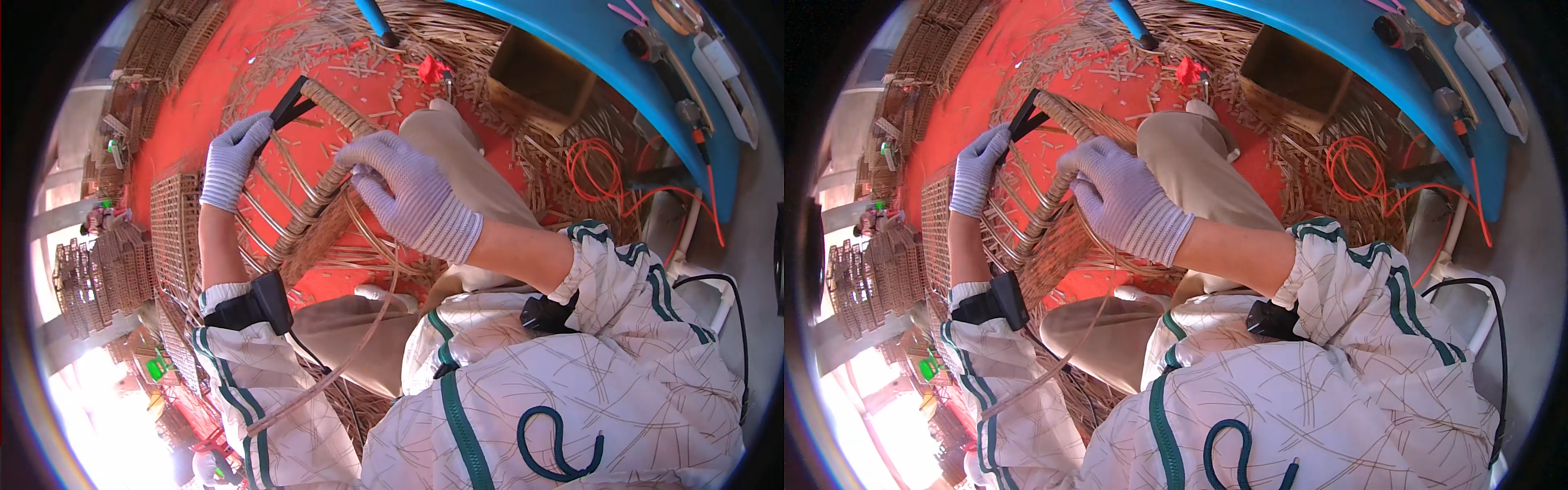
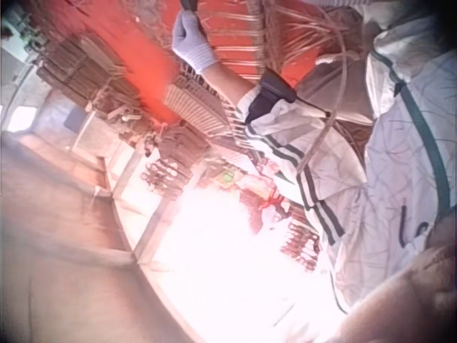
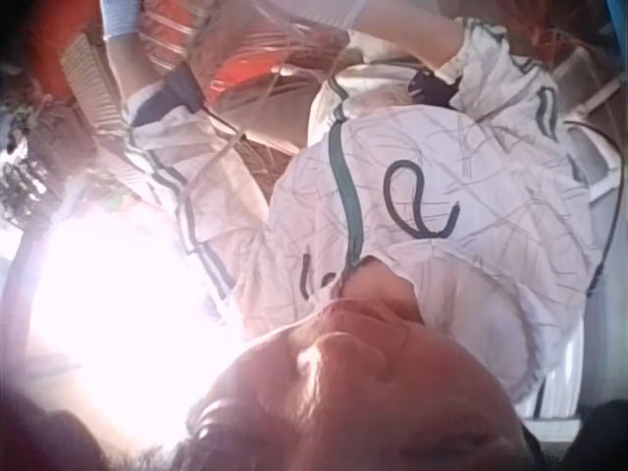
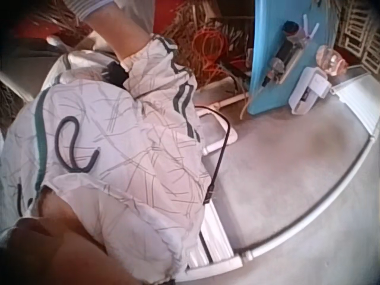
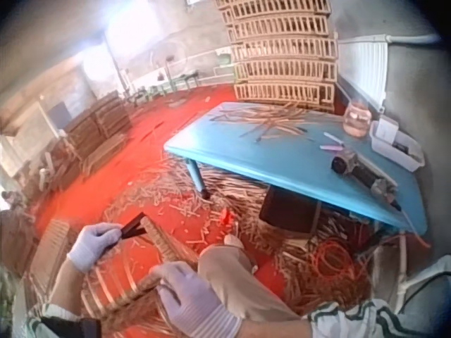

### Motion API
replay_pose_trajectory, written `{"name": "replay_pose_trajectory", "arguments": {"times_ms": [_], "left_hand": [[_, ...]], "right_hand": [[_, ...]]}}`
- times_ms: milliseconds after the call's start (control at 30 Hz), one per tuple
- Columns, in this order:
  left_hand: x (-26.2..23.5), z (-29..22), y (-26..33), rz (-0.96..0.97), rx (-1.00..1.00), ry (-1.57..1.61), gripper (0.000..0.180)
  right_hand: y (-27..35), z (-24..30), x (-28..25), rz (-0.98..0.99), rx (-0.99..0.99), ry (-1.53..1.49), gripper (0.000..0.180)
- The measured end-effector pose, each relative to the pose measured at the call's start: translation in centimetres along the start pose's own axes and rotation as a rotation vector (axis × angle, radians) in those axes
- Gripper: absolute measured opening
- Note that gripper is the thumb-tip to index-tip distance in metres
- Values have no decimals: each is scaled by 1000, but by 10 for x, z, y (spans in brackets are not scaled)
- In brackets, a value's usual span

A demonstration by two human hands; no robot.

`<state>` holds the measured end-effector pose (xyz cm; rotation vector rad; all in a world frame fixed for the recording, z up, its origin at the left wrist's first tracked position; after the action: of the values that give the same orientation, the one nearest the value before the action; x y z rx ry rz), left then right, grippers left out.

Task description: The person weaves a chair by wrapping rattan strips around the frame, securing them with a staple gun and trimming excess with a knife. They turn the chair over to pull strips through the weave and use pliers to tighten the material.

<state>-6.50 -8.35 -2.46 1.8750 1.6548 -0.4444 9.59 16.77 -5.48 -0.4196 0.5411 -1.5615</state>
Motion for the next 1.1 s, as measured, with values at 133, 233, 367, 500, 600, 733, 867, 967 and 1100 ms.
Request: {"name": "replay_pose_trajectory", "arguments": {"times_ms": [133, 233, 367, 500, 600, 733, 867, 967, 1100], "left_hand": [[-1, -4, 8, -18, 152, -56, 34], [9, -24, 20, -16, 59, -68, 34], [9, -25, 31, -13, 40, -71, 32], [12, -30, 33, 11, 26, -76, 29], [9, -26, 29, 42, 89, -59, 29], [9, -35, 31, 53, 83, -158, 32], [13, -45, 37, 60, 220, -147, 37], [10, -39, 36, 47, 313, -148, 41], [10, -47, 37, 84, 329, -192, 47]], "right_hand": [[-1, -1, 2, 15, -66, 26, 20], [-2, -2, -2, 38, -115, 66, 17], [-3, 4, 0, 86, -100, 97, 16], [-7, 5, -2, 78, -95, 97, 14], [-10, 6, 2, 98, -88, 103, 14], [-15, 7, 3, 118, -140, 107, 14], [-17, 10, 3, 143, -136, 183, 16], [-19, 16, 4, 178, -162, 232, 16], [-27, 20, 5, 150, -41, 195, 17]]}}
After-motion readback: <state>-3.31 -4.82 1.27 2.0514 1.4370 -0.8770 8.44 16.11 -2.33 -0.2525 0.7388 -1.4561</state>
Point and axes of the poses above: each hand's wrist, its own y-axis away from the middle knuckle, its own x-axis out of the palm, z = x × y, the point moved 3 cm from there along -y, towards the middle knuckle, and after that the axes turned 10 degrees about -x, right-handed, at the moved point
